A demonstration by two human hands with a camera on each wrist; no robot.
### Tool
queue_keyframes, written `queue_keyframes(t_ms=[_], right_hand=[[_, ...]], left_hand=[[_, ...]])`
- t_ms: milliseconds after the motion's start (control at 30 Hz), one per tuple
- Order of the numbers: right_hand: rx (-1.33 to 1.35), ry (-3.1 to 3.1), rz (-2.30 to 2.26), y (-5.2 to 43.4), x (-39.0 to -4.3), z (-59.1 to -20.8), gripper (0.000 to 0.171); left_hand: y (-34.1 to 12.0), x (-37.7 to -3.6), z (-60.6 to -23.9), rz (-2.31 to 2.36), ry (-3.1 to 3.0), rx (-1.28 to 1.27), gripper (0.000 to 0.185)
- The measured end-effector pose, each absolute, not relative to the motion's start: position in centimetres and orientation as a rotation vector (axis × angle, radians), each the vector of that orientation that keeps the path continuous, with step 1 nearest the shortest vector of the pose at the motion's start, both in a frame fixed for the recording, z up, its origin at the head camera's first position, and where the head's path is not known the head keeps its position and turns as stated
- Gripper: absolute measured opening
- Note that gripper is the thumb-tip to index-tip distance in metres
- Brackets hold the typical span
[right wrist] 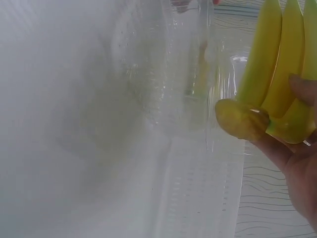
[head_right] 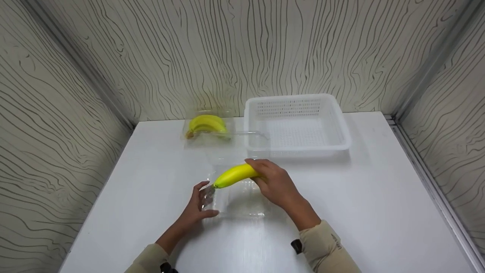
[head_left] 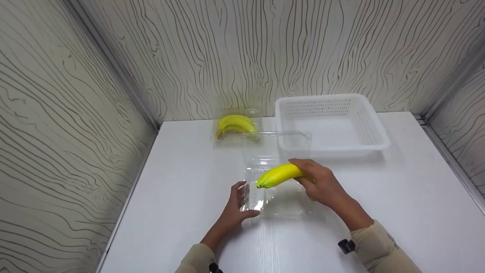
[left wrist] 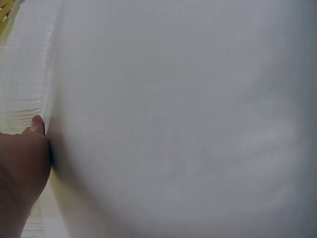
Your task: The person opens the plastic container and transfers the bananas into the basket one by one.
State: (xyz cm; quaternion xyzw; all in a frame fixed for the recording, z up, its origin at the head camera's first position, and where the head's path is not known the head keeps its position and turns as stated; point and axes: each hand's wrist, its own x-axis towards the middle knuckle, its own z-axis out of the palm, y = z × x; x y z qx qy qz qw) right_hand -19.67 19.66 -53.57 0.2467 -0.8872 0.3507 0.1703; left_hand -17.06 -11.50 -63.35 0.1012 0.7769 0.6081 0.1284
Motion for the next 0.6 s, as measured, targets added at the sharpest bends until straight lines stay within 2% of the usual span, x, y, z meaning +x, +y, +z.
queue_keyframes(t_ms=[600], right_hand=[[0.579, -2.505, 0.997, 23.0, -19.9, -52.8, 0.063]], left_hand=[[-11.6, -17.2, -63.6, 1.801, 2.231, 0.285, 0.104]])
